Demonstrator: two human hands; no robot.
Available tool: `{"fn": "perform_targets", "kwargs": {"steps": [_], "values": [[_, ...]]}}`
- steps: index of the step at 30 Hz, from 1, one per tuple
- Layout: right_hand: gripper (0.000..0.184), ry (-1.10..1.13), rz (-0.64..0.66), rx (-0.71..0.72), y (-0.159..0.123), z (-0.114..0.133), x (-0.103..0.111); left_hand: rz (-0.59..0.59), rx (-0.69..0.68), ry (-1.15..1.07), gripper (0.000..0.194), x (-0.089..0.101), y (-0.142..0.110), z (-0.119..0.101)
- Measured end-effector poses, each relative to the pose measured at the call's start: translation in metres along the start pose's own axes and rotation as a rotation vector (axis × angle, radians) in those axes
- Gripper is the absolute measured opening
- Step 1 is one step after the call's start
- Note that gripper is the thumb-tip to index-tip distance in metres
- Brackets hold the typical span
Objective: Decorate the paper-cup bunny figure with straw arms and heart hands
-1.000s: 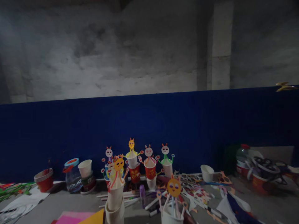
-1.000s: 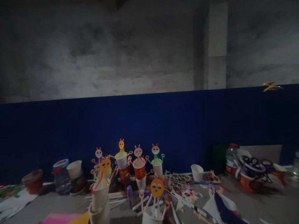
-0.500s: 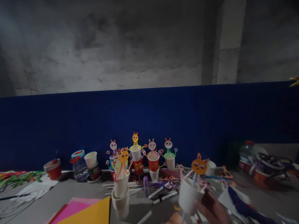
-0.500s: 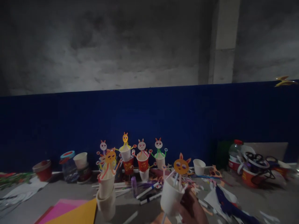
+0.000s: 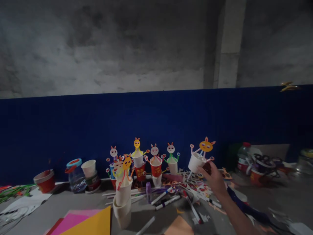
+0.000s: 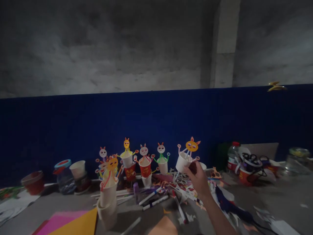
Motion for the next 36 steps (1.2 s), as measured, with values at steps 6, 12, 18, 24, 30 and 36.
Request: {"fn": "perform_targets", "kwargs": {"steps": [6,12,18,24,30,36], "values": [[0.043,0.016,0.062,0.133,0.042,0.016,-0.031,0.019,-0.026,0.099,0.026,-0.004,0.007,-0.002],[0.033,-0.012,0.180,0.230,0.061,0.026,-0.099,0.029,-0.049,0.196,0.025,-0.007,0.009,-0.003],[0.034,-0.119,0.245,0.269,0.061,0.012,-0.122,0.046,-0.048,0.254,0.025,-0.004,0.017,-0.006],[0.034,-0.256,0.289,0.304,0.057,-0.010,-0.130,0.056,-0.042,0.254,0.027,-0.006,0.014,-0.005],[0.036,-0.390,0.236,0.347,0.053,-0.018,-0.129,0.103,-0.035,0.253,0.024,-0.019,0.011,-0.007],[0.039,-0.482,0.162,0.403,0.049,-0.015,-0.121,0.129,-0.035,0.259,0.026,-0.024,0.007,-0.013]]}}
Point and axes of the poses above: each hand's wrist, its own y-axis towards the middle knuckle, its own x-axis out of the back of the hand, z = x × y, the point moved 9 cm from there along y, towards the middle knuckle, and after that the axes turned 13 degrees about -y, right-handed, at the moved point
